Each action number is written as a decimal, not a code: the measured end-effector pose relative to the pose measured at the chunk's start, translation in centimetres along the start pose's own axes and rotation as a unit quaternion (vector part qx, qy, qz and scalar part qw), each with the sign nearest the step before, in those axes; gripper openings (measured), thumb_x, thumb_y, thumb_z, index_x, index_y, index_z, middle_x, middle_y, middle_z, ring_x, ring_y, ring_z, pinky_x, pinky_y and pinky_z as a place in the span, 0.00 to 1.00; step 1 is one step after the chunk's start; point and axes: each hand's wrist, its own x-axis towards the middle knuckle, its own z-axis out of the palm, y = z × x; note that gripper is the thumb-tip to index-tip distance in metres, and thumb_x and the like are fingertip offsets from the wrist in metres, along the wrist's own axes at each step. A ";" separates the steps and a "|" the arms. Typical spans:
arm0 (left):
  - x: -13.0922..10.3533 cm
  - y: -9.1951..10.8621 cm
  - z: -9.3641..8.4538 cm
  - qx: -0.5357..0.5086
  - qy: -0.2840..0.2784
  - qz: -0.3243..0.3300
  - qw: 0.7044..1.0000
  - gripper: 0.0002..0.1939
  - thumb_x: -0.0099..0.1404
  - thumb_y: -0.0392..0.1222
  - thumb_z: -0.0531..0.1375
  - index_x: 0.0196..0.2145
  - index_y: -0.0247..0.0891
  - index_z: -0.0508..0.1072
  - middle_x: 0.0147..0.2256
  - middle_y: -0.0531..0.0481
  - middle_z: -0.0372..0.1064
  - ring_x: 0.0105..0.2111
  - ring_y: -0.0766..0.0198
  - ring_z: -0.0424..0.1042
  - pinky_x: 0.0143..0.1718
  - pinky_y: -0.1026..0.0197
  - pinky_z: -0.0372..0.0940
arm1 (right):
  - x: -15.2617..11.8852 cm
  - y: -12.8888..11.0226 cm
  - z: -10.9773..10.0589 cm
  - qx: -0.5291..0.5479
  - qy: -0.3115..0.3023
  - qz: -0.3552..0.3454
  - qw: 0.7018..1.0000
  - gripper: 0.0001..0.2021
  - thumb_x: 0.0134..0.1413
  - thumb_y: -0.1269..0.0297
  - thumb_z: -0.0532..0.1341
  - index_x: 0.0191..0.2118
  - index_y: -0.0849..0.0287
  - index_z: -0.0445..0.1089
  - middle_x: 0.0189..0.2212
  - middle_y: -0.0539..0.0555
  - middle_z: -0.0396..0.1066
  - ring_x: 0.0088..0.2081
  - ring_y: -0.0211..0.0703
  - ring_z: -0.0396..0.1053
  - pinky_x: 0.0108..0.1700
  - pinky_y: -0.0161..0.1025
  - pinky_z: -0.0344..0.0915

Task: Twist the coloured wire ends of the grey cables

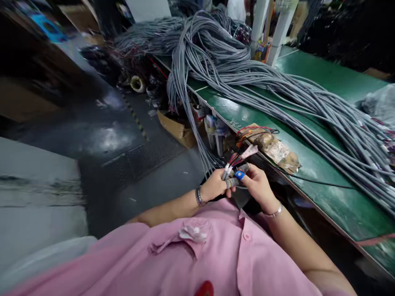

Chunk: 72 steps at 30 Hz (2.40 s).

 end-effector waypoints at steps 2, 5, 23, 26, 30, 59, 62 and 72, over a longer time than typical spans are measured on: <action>-0.2 0.2 0.1 -0.009 0.016 0.008 1.000 0.15 0.56 0.48 0.63 0.24 0.33 0.67 0.18 0.54 0.68 0.12 0.73 0.63 0.12 0.71 0.51 | 0.0 0.1 -0.1 -0.006 0.010 0.017 1.000 0.11 0.50 0.57 0.65 0.30 0.59 0.69 0.24 0.48 0.68 0.26 0.36 0.64 0.30 0.35 0.61; -0.3 0.3 0.3 -0.057 0.048 0.012 0.997 0.17 0.56 0.50 0.64 0.23 0.33 0.66 0.18 0.53 0.67 0.12 0.72 0.64 0.12 0.70 0.50 | 0.0 0.5 -0.1 0.011 0.040 0.046 0.998 0.11 0.48 0.56 0.66 0.30 0.58 0.70 0.25 0.48 0.68 0.25 0.35 0.62 0.27 0.34 0.59; 0.4 -0.1 0.1 -0.166 0.106 0.017 0.980 0.17 0.55 0.50 0.64 0.21 0.32 0.67 0.18 0.52 0.66 0.11 0.73 0.61 0.10 0.70 0.46 | -0.8 1.8 0.4 0.061 0.087 0.019 0.994 0.08 0.49 0.59 0.67 0.31 0.57 0.70 0.23 0.46 0.64 0.24 0.33 0.58 0.27 0.32 0.57; 0.5 0.5 -0.5 -0.151 0.065 0.010 0.986 0.18 0.55 0.50 0.63 0.20 0.32 0.66 0.16 0.53 0.65 0.10 0.74 0.59 0.10 0.70 0.45 | -0.7 2.2 -0.1 0.100 0.070 0.020 0.992 0.09 0.51 0.57 0.65 0.33 0.57 0.72 0.24 0.47 0.65 0.25 0.34 0.59 0.29 0.33 0.59; 0.6 1.4 -1.3 -0.136 -0.002 -0.002 0.991 0.17 0.54 0.49 0.65 0.21 0.32 0.67 0.16 0.53 0.65 0.09 0.74 0.58 0.09 0.70 0.46 | 0.3 3.0 -1.3 0.192 0.089 0.041 0.977 0.17 0.57 0.47 0.58 0.36 0.57 0.73 0.24 0.49 0.66 0.24 0.34 0.60 0.27 0.33 0.61; 5.5 2.0 -3.0 -0.195 -0.109 -0.047 0.974 0.14 0.49 0.47 0.65 0.25 0.33 0.69 0.12 0.54 0.60 0.08 0.72 0.54 0.08 0.70 0.45 | 4.8 1.4 -1.5 0.309 0.126 0.087 0.939 0.14 0.47 0.51 0.66 0.34 0.56 0.72 0.29 0.50 0.73 0.30 0.38 0.69 0.30 0.34 0.67; 5.6 1.9 -3.0 -0.187 -0.115 -0.055 0.974 0.14 0.50 0.48 0.64 0.24 0.33 0.69 0.12 0.53 0.60 0.08 0.72 0.55 0.08 0.70 0.45 | 4.9 1.6 -1.4 0.320 0.135 0.082 0.934 0.13 0.47 0.53 0.67 0.34 0.56 0.72 0.30 0.49 0.72 0.31 0.36 0.69 0.31 0.33 0.67; 5.7 1.5 -3.0 -0.192 -0.113 -0.054 0.973 0.14 0.50 0.48 0.65 0.25 0.34 0.69 0.12 0.54 0.61 0.08 0.73 0.55 0.08 0.71 0.45 | 4.9 1.7 -1.0 0.313 0.139 0.068 0.937 0.13 0.48 0.52 0.66 0.32 0.56 0.71 0.29 0.49 0.72 0.29 0.36 0.67 0.30 0.33 0.65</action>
